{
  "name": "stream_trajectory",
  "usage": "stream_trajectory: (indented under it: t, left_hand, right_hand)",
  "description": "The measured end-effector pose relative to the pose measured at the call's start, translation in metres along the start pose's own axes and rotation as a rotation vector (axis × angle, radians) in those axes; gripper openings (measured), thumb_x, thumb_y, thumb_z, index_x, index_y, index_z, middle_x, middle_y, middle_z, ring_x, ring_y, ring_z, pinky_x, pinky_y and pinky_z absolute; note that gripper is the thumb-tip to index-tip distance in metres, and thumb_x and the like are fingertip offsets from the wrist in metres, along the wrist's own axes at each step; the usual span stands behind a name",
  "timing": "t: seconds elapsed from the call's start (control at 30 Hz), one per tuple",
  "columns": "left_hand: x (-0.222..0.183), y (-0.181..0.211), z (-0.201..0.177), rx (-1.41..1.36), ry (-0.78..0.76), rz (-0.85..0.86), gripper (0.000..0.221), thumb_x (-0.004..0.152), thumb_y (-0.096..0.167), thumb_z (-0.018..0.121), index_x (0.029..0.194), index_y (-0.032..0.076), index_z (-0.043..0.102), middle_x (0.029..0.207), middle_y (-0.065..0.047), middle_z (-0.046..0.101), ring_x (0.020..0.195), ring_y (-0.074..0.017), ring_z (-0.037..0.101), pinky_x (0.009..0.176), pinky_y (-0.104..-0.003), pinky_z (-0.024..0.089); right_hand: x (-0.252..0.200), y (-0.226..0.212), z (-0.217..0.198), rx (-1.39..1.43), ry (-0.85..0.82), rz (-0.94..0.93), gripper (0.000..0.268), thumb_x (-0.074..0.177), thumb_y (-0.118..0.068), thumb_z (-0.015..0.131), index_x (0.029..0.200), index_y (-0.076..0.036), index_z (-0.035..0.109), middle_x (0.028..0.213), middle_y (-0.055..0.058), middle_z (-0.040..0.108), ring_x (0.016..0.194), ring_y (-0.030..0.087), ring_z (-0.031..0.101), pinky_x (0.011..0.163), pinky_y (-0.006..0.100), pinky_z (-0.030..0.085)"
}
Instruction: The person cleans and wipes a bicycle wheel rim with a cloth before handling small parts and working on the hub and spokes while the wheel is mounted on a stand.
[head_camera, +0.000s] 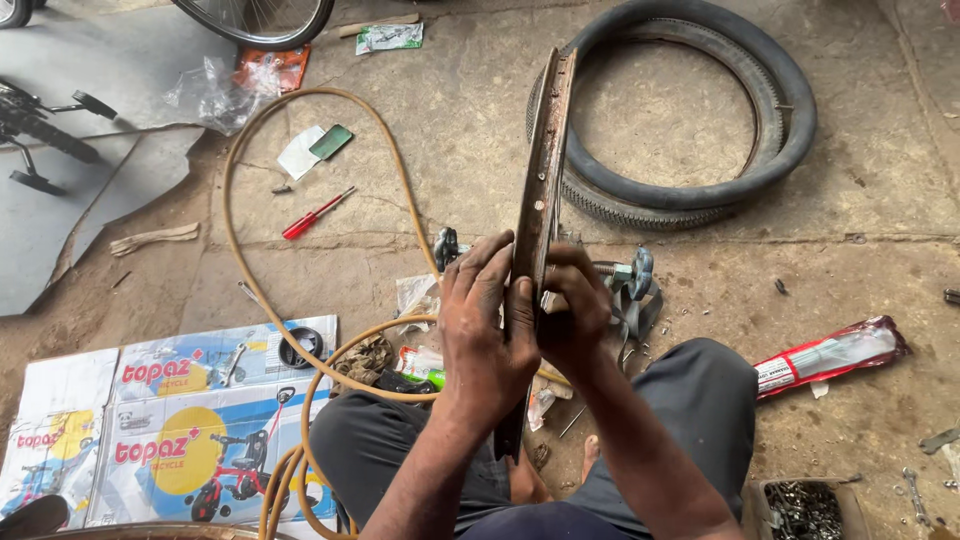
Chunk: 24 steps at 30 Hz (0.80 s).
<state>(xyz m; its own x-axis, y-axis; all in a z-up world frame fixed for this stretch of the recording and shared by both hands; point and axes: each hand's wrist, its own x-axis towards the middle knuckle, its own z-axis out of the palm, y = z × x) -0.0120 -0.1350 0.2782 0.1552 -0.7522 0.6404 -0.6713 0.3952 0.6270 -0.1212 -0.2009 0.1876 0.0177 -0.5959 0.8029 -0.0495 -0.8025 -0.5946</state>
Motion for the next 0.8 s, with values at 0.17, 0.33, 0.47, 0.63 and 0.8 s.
stream_trajectory:
  t: [0.17,0.33,0.47,0.63,0.8]
  left_hand:
    - [0.010,-0.005,0.003,-0.125,-0.018,-0.089,0.029,0.100,0.005,0.062,0.128,-0.003,0.064,0.130,-0.019,0.067,0.122,-0.0345,0.065,0.106,-0.043,0.052]
    - [0.020,-0.003,0.006,-0.181,-0.020,-0.114,0.030,0.099,0.006,0.062,0.128,-0.002,0.064,0.131,-0.019,0.067,0.123,-0.0351,0.065,0.107,-0.042,0.051]
    - [0.021,-0.004,0.007,-0.179,-0.011,-0.133,0.030,0.100,0.007,0.062,0.129,-0.001,0.064,0.131,-0.017,0.068,0.122,-0.0342,0.065,0.107,-0.043,0.051]
    - [0.022,-0.005,0.007,-0.200,-0.021,-0.148,0.029,0.100,0.008,0.063,0.127,-0.001,0.064,0.131,-0.017,0.067,0.118,-0.0321,0.066,0.105,-0.042,0.051]
    - [0.019,-0.005,0.004,-0.215,-0.026,-0.128,0.028,0.101,0.009,0.061,0.127,-0.001,0.064,0.131,-0.017,0.068,0.120,-0.0326,0.065,0.107,-0.042,0.051]
  right_hand:
    - [-0.005,0.000,-0.019,-0.069,-0.092,0.128,0.019,0.097,-0.011,0.074,0.112,-0.001,0.068,0.124,0.017,0.071,0.112,0.028,0.074,0.094,0.038,0.059]
    - [0.000,0.005,-0.010,-0.065,-0.031,0.112,0.012,0.102,-0.010,0.068,0.109,-0.002,0.062,0.124,0.017,0.069,0.112,0.026,0.071,0.094,0.034,0.057]
    - [0.000,0.011,-0.002,-0.112,-0.025,0.196,0.011,0.103,-0.009,0.068,0.106,0.001,0.063,0.107,0.014,0.072,0.092,0.017,0.070,0.080,0.029,0.056]
    - [-0.002,0.019,-0.015,0.335,-0.051,0.368,0.017,0.112,-0.011,0.055,0.116,0.004,0.062,0.114,0.010,0.070,0.098,0.012,0.065,0.087,0.025,0.054]
    - [0.007,0.017,-0.017,0.768,-0.044,0.714,0.031,0.115,-0.017,0.048,0.125,0.008,0.063,0.106,0.006,0.069,0.094,0.010,0.062,0.082,0.024,0.051]
